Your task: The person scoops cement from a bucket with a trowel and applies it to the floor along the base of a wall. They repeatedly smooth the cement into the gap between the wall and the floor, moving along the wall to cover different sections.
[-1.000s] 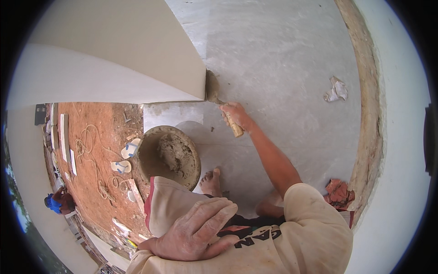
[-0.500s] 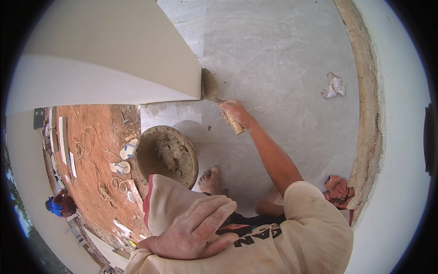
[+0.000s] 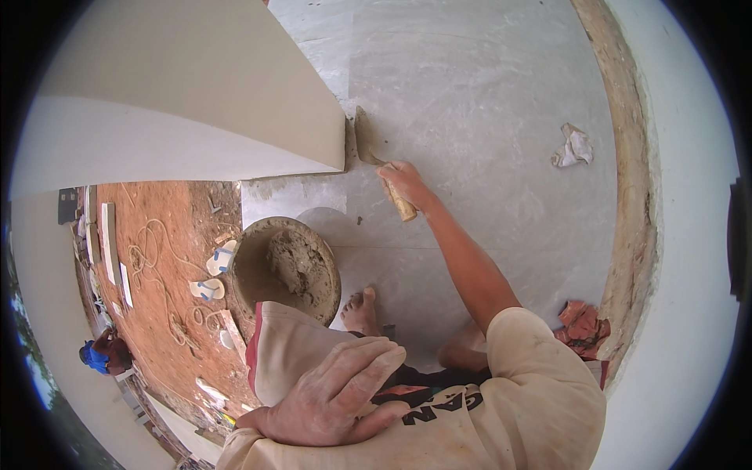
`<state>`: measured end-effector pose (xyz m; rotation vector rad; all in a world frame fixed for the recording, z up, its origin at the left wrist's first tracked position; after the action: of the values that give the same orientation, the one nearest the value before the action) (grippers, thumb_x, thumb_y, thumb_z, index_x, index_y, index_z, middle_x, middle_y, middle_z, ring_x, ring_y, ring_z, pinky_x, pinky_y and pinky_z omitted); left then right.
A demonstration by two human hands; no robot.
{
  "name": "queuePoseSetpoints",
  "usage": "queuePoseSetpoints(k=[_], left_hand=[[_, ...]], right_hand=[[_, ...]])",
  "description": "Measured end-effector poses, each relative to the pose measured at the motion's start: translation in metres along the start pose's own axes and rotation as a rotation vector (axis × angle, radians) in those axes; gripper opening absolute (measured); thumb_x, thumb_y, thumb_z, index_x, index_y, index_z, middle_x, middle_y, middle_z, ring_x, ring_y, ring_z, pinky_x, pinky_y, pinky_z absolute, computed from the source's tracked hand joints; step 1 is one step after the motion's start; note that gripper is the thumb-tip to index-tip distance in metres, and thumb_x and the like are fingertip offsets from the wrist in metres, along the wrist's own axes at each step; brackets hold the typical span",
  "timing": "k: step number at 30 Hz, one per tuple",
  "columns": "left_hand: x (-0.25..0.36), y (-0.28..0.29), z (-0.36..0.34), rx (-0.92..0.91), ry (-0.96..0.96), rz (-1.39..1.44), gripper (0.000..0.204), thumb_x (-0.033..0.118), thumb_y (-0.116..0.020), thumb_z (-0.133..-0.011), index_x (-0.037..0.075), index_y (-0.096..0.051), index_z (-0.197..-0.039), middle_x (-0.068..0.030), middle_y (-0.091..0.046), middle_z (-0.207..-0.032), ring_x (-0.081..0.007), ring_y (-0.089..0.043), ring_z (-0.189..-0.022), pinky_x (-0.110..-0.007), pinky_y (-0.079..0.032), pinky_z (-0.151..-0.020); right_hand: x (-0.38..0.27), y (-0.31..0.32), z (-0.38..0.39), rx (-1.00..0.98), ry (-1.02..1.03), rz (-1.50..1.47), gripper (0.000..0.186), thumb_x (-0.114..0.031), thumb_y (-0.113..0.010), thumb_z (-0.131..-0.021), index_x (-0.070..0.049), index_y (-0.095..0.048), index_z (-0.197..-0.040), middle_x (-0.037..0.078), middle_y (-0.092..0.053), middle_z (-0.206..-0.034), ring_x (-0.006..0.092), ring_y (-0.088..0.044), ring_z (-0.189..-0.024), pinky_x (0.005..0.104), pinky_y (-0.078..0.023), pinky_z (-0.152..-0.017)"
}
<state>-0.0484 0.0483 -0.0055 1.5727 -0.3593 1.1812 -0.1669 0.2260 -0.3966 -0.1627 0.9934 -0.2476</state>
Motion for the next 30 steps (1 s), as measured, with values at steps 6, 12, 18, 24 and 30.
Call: queuePoseSetpoints(k=[6,12,18,24,30], left_hand=[[0.0,0.002,0.004,0.007,0.027,-0.025,0.069,0.034,-0.087,-0.075,-0.007,-0.059,-0.123,-0.0235,-0.062,-0.119,-0.0361,-0.065,-0.103,-0.04,-0.055,-0.086],[-0.002,0.003,0.005,-0.003,0.044,-0.029,0.067,0.035,-0.087,-0.075,-0.006,-0.061,-0.122,-0.0228,-0.063,-0.118,-0.0353,-0.066,-0.103,-0.039,-0.055,-0.085],[-0.006,0.004,0.006,0.005,0.031,-0.024,0.067,0.035,-0.087,-0.075,-0.006,-0.061,-0.121,-0.0223,-0.063,-0.118,-0.0348,-0.066,-0.103,-0.039,-0.055,-0.085],[-0.007,0.004,0.003,-0.011,0.023,-0.009,0.067,0.035,-0.086,-0.076,-0.007,-0.061,-0.121,-0.0221,-0.063,-0.118,-0.0348,-0.066,-0.103,-0.04,-0.055,-0.085],[-0.004,0.004,0.005,-0.002,0.025,-0.012,0.067,0.035,-0.086,-0.076,-0.008,-0.06,-0.121,-0.0225,-0.063,-0.118,-0.035,-0.066,-0.104,-0.039,-0.055,-0.086]], right_hand=[[-0.004,-0.015,-0.013,0.041,0.017,0.023,0.024,-0.026,-0.064,-0.096,-0.004,-0.059,-0.091,0.004,-0.059,-0.074,0.012,-0.056,-0.056,0.0286,-0.049,-0.05],[0.004,-0.021,-0.021,0.135,0.036,0.174,0.028,-0.027,-0.064,-0.093,0.001,-0.059,-0.093,0.007,-0.061,-0.075,0.0152,-0.059,-0.058,0.033,-0.05,-0.052],[0.0,-0.041,-0.006,0.145,0.072,0.25,0.026,-0.026,-0.065,-0.093,-0.001,-0.059,-0.091,0.005,-0.059,-0.07,0.0142,-0.057,-0.056,0.0321,-0.05,-0.05],[0.005,-0.034,0.012,0.132,0.054,0.132,0.027,-0.027,-0.065,-0.092,-0.001,-0.059,-0.089,0.005,-0.059,-0.069,0.0127,-0.057,-0.055,0.0314,-0.049,-0.049],[0.003,-0.029,-0.007,0.122,0.013,0.145,0.026,-0.027,-0.065,-0.093,-0.002,-0.059,-0.089,0.005,-0.059,-0.07,0.0128,-0.057,-0.054,0.0309,-0.048,-0.048]])
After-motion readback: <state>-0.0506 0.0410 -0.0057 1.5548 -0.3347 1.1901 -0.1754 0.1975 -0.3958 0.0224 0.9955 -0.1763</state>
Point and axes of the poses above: each hand's wrist, its own z-axis away from the middle knuckle, its own y-axis out of the back of the hand, x = y × z, the point moved 6 cm from there along -z, towards the middle knuckle
